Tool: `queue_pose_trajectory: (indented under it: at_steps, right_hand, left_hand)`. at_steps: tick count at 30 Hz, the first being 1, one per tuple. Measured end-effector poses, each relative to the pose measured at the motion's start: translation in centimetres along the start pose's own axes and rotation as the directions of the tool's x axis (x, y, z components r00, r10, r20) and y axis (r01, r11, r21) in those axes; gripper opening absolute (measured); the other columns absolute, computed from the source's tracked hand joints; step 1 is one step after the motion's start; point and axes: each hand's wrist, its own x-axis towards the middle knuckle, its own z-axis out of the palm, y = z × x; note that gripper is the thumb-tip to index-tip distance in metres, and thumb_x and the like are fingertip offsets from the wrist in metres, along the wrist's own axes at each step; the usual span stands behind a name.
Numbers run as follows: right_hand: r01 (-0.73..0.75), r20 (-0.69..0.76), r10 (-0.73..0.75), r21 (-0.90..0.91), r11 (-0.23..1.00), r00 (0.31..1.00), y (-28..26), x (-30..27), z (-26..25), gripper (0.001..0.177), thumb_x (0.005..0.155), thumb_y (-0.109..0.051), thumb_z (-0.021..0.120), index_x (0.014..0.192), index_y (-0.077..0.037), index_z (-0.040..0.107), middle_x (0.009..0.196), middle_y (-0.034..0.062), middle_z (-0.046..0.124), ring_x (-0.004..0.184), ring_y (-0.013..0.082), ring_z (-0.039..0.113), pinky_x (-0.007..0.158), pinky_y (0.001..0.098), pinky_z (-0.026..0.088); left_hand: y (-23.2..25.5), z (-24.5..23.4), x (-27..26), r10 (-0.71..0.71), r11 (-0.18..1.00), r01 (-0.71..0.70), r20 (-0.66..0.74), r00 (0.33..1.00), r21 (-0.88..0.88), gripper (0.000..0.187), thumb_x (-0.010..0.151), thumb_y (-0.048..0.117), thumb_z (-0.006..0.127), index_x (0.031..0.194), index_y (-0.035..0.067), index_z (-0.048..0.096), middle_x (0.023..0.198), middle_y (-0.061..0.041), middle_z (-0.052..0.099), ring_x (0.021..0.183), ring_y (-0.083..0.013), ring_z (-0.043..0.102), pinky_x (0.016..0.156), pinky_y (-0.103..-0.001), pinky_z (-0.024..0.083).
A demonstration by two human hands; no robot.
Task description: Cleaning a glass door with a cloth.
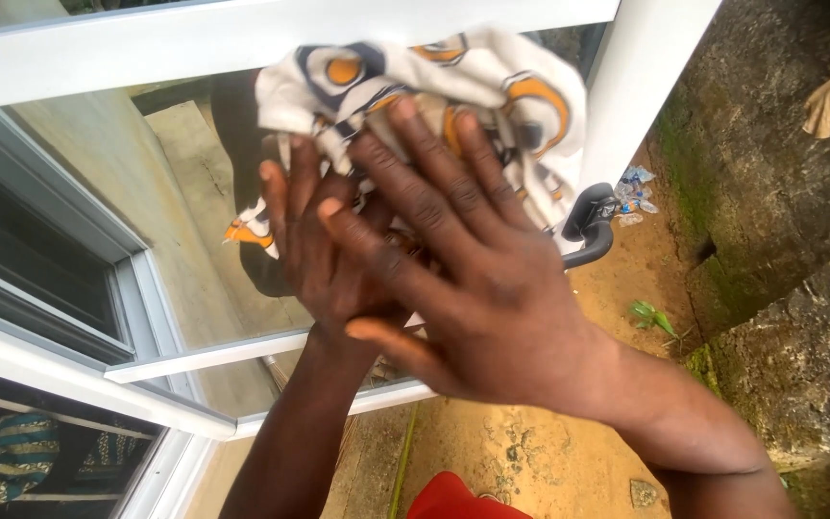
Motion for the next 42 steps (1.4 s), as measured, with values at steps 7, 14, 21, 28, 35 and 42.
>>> queue_pose_trajectory:
  at_steps: [7, 14, 21, 28, 35, 42]
  right_hand:
    - [-0.063, 0.005, 0.064, -0.143, 0.988, 0.998, 2.0, -1.2, -2.2, 0.076, 0.101, -0.066, 0.063, 0.155, -0.014, 0.053, 0.164, 0.0241, 0.037, 0.155, 0.0436, 0.025, 0.128, 0.0649, 0.009]
    - [-0.134, -0.093, 0.118, -0.2, 0.97, 0.989, 2.8, -3.0, -2.8, 0.078, 0.099, -0.07, 0.061, 0.153, -0.014, 0.054, 0.163, 0.0247, 0.038, 0.156, 0.0446, 0.028, 0.131, 0.0643, 0.018]
    - [-0.182, -0.138, 0.155, -0.206, 0.962, 0.978, 3.4, -5.0, -2.2, 0.079, 0.098, -0.068, 0.063, 0.152, -0.011, 0.054, 0.162, 0.026, 0.039, 0.156, 0.0442, 0.03, 0.132, 0.0651, 0.021]
    - [-0.229, -0.155, 0.204, -0.162, 0.96, 0.967, 2.7, -6.3, -1.4, 0.077, 0.094, -0.063, 0.068, 0.148, -0.01, 0.056, 0.16, 0.0255, 0.042, 0.155, 0.044, 0.032, 0.131, 0.0649, 0.022]
    - [-0.257, -0.165, 0.236, -0.116, 0.96, 0.958, 1.8, -5.7, -0.6, 0.072, 0.092, -0.058, 0.071, 0.144, -0.009, 0.059, 0.157, 0.0258, 0.046, 0.155, 0.0448, 0.035, 0.13, 0.0654, 0.024]
    - [-0.23, -0.164, 0.214, -0.087, 0.969, 0.963, 0.9, -4.2, 0.1, 0.079, 0.093, -0.06, 0.07, 0.15, -0.008, 0.051, 0.157, 0.026, 0.044, 0.155, 0.0462, 0.034, 0.131, 0.065, 0.021]
  left_hand:
    - [1.9, 0.2, 3.2, 0.064, 0.983, -0.058, 0.027, 0.998, -0.176, 0.044, 0.108, 0.048, 0.054, 0.127, 0.013, 0.074, 0.143, -0.008, 0.063, 0.152, -0.0303, 0.043, 0.133, -0.061, 0.021]
    - [3.1, 0.1, 5.1, 0.216, 0.925, -0.163, 0.123, 0.969, -0.344, 0.033, 0.112, 0.038, 0.065, 0.132, 0.014, 0.073, 0.151, -0.01, 0.058, 0.153, -0.0292, 0.039, 0.134, -0.057, 0.016]
    - [3.8, 0.0, 5.2, 0.277, 0.89, -0.177, 0.191, 0.942, -0.419, 0.027, 0.111, 0.027, 0.069, 0.132, 0.011, 0.073, 0.154, -0.009, 0.055, 0.156, -0.0281, 0.036, 0.135, -0.057, 0.017]
    - [3.6, -0.5, 4.1, 0.313, 0.863, -0.178, 0.224, 0.923, -0.472, 0.022, 0.107, 0.024, 0.071, 0.125, 0.012, 0.073, 0.155, -0.01, 0.055, 0.155, -0.0286, 0.037, 0.134, -0.055, 0.019]
    - [3.0, -1.3, 3.4, 0.315, 0.873, -0.161, 0.279, 0.907, -0.461, 0.027, 0.106, 0.019, 0.069, 0.131, 0.009, 0.071, 0.154, -0.01, 0.056, 0.154, -0.0291, 0.04, 0.133, -0.056, 0.021]
    - [2.2, -2.1, 2.8, 0.268, 0.887, -0.136, 0.251, 0.93, -0.442, 0.028, 0.108, 0.025, 0.061, 0.13, 0.012, 0.073, 0.153, -0.011, 0.057, 0.154, -0.0276, 0.04, 0.133, -0.054, 0.022]
